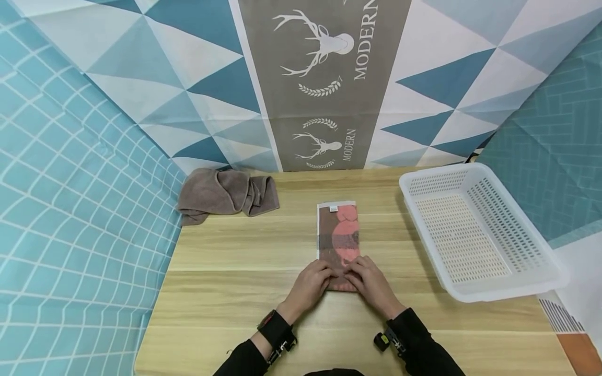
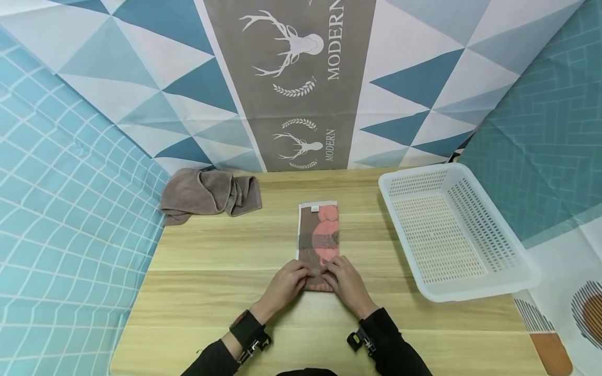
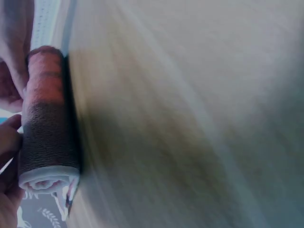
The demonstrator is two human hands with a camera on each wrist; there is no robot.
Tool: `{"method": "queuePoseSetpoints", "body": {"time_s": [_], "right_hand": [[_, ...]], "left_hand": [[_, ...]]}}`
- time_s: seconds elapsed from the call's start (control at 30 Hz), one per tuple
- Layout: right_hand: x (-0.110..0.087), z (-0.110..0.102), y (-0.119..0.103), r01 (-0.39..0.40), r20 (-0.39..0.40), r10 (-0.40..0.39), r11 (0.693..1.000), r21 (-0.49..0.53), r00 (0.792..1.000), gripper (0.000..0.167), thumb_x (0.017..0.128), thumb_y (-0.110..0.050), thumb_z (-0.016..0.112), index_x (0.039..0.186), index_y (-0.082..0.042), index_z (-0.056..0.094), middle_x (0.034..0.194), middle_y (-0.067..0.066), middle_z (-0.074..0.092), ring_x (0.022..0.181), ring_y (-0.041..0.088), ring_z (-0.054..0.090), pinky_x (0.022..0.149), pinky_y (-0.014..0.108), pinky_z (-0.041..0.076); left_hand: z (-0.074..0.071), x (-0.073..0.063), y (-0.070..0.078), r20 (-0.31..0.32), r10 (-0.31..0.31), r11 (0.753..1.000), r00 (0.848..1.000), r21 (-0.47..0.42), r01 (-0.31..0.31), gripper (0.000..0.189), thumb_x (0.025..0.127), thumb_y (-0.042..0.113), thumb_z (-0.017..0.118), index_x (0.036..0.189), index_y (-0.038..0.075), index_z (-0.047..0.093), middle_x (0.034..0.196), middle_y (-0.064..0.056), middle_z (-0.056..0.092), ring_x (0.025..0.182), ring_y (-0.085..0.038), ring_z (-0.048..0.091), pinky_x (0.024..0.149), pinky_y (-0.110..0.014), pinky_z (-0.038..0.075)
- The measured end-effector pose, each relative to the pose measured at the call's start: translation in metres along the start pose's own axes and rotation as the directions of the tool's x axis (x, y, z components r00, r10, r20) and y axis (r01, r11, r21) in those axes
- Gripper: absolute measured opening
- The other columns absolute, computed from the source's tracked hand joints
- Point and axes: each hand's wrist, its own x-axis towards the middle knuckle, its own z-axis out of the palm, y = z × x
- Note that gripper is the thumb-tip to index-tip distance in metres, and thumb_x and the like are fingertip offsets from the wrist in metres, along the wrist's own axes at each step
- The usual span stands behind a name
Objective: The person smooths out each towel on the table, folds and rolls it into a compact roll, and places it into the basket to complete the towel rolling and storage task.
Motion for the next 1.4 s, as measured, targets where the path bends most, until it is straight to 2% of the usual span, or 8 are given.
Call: {"method": "queuePoseSetpoints", "body": {"time_s": [0.23,0.37,0.5,0.67,0.8,1.0,1.17,1.4], "right_hand": [[-0.002,0.001,-0.001,0.165,-0.012,-0.171,0.968,-0.190,0.985,0.011,0.083,-0.012,0.079,0.095,-0.012,0.079,0.096,-0.005,0.068,0.088,0.011,0.057,0.076,0.028,0.051],[-0.007,0.003,-0.004,0.258,-0.006,-0.264,0.945,-0.202,0.964,0.011,0.082,-0.013,0.080,0.093,-0.010,0.079,0.093,-0.001,0.069,0.088,0.014,0.060,0.076,0.030,0.053],[-0.011,0.002,-0.008,0.271,0.014,-0.274,0.944,-0.188,0.962,0.020,0.080,-0.024,0.084,0.094,-0.010,0.079,0.095,0.000,0.069,0.090,0.015,0.061,0.078,0.032,0.053],[-0.012,-0.002,-0.012,0.223,0.050,-0.217,0.949,-0.225,0.975,0.044,0.071,-0.037,0.089,0.102,-0.009,0.076,0.101,0.003,0.067,0.094,0.018,0.063,0.084,0.036,0.054],[-0.011,-0.002,-0.015,0.175,0.083,-0.160,0.959,-0.222,0.984,0.036,0.080,-0.032,0.083,0.106,-0.008,0.075,0.106,0.006,0.071,0.097,0.019,0.065,0.084,0.037,0.055],[-0.007,-0.003,-0.011,0.083,0.123,-0.065,0.986,-0.144,0.990,0.033,0.089,-0.026,0.075,0.115,-0.006,0.073,0.109,0.008,0.073,0.100,0.020,0.067,0.086,0.038,0.055],[-0.005,-0.007,-0.008,0.031,0.160,-0.012,0.993,-0.117,0.987,0.019,0.093,-0.023,0.071,0.108,-0.011,0.073,0.100,0.001,0.072,0.094,0.015,0.064,0.081,0.036,0.054],[-0.006,-0.009,-0.009,-0.141,0.274,0.131,0.990,0.015,0.953,0.016,0.100,-0.025,0.060,0.112,-0.016,0.067,0.107,0.000,0.065,0.100,0.015,0.060,0.087,0.040,0.051]], "left_hand": [[-0.006,-0.005,-0.004,0.200,0.092,0.992,0.975,0.065,-0.107,0.042,0.089,0.027,0.076,0.127,0.011,0.065,0.124,-0.002,0.064,0.119,-0.017,0.059,0.103,-0.030,0.047],[-0.007,-0.012,-0.007,0.286,0.088,0.995,0.954,0.023,-0.099,0.046,0.095,0.025,0.068,0.138,0.012,0.057,0.132,-0.005,0.060,0.124,-0.020,0.057,0.106,-0.031,0.045],[-0.008,-0.016,-0.008,0.309,0.056,0.998,0.949,-0.011,-0.055,0.040,0.102,0.024,0.058,0.139,0.010,0.057,0.132,-0.006,0.062,0.123,-0.019,0.058,0.105,-0.030,0.045],[-0.008,-0.013,-0.007,0.343,-0.003,1.000,0.939,0.006,0.001,0.043,0.101,0.030,0.058,0.138,0.009,0.057,0.130,-0.004,0.063,0.120,-0.017,0.057,0.103,-0.028,0.046],[-0.007,-0.011,-0.004,0.332,0.003,0.998,0.943,0.055,-0.022,0.045,0.097,0.035,0.064,0.135,0.010,0.059,0.126,-0.004,0.063,0.118,-0.018,0.058,0.103,-0.031,0.047],[-0.005,-0.008,0.000,0.203,0.066,0.985,0.977,0.141,-0.096,0.042,0.091,0.019,0.071,0.131,0.009,0.061,0.131,-0.010,0.057,0.122,-0.024,0.054,0.106,-0.039,0.044],[-0.005,-0.005,0.003,0.118,0.146,0.975,0.982,0.153,-0.164,0.031,0.100,0.010,0.046,0.127,0.008,0.063,0.125,-0.009,0.060,0.118,-0.024,0.056,0.105,-0.040,0.044],[-0.001,-0.012,0.004,0.200,0.175,0.935,0.964,0.273,-0.226,0.038,0.098,0.008,0.051,0.136,0.012,0.055,0.131,-0.003,0.057,0.120,-0.019,0.053,0.107,-0.034,0.041]]}}
